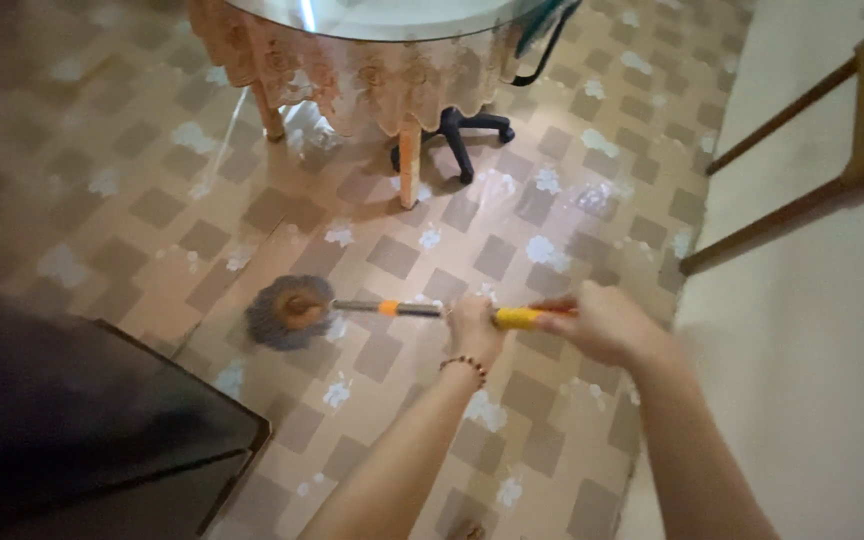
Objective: The person mops a tiled floor in a dining area.
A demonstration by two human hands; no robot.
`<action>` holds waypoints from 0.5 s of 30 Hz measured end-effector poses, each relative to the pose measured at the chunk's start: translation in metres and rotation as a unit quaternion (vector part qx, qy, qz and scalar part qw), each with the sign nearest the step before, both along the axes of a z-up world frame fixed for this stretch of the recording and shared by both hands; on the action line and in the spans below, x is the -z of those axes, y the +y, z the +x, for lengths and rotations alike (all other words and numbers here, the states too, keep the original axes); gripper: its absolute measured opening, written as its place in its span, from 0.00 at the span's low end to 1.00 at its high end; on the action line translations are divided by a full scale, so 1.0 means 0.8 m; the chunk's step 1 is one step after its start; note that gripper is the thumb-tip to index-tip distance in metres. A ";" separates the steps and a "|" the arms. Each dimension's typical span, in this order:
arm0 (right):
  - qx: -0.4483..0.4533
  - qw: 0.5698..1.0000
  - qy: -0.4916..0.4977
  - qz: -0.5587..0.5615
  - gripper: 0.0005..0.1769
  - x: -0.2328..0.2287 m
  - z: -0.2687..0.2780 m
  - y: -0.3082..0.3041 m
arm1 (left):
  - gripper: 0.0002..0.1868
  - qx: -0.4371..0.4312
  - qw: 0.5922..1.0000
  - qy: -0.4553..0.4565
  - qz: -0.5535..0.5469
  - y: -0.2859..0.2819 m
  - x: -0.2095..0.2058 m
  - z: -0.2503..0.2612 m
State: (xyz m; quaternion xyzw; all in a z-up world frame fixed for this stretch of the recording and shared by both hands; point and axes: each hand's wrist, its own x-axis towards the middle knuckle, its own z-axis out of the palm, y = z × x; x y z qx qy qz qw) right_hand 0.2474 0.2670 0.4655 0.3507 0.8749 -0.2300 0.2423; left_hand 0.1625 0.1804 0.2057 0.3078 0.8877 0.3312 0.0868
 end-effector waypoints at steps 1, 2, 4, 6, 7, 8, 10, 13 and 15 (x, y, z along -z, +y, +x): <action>-0.007 0.999 0.015 0.033 0.21 -0.006 0.006 0.008 | 0.06 0.002 0.999 0.003 0.045 0.019 0.003 0.002; -0.014 0.997 0.029 0.064 0.20 -0.010 0.012 0.015 | 0.04 0.004 0.996 0.005 0.089 0.036 0.006 0.004; 0.027 0.996 0.049 0.072 0.19 -0.008 0.019 0.012 | 0.06 0.010 0.992 0.030 0.125 0.059 0.002 0.002; 0.068 0.992 0.068 0.080 0.19 -0.013 0.018 -0.010 | 0.07 0.016 0.985 0.053 0.161 0.066 0.008 -0.005; 0.117 0.988 0.072 0.070 0.18 -0.020 0.013 -0.030 | 0.09 0.052 0.977 0.044 0.202 0.063 0.016 -0.012; 0.167 0.981 0.077 0.063 0.18 -0.029 0.006 -0.048 | 0.10 0.088 0.965 0.036 0.245 0.064 0.022 -0.022; 0.211 0.955 0.195 0.067 0.18 -0.029 0.001 -0.084 | 0.11 0.084 0.965 -0.003 0.248 0.058 0.026 -0.048; 0.312 0.840 0.443 -0.014 0.17 0.015 -0.010 -0.115 | 0.13 0.080 0.963 -0.056 0.251 0.029 -0.013 -0.069; 0.364 0.734 0.565 -0.098 0.16 0.054 -0.015 -0.125 | 0.15 0.085 0.962 -0.068 0.252 0.007 -0.024 -0.077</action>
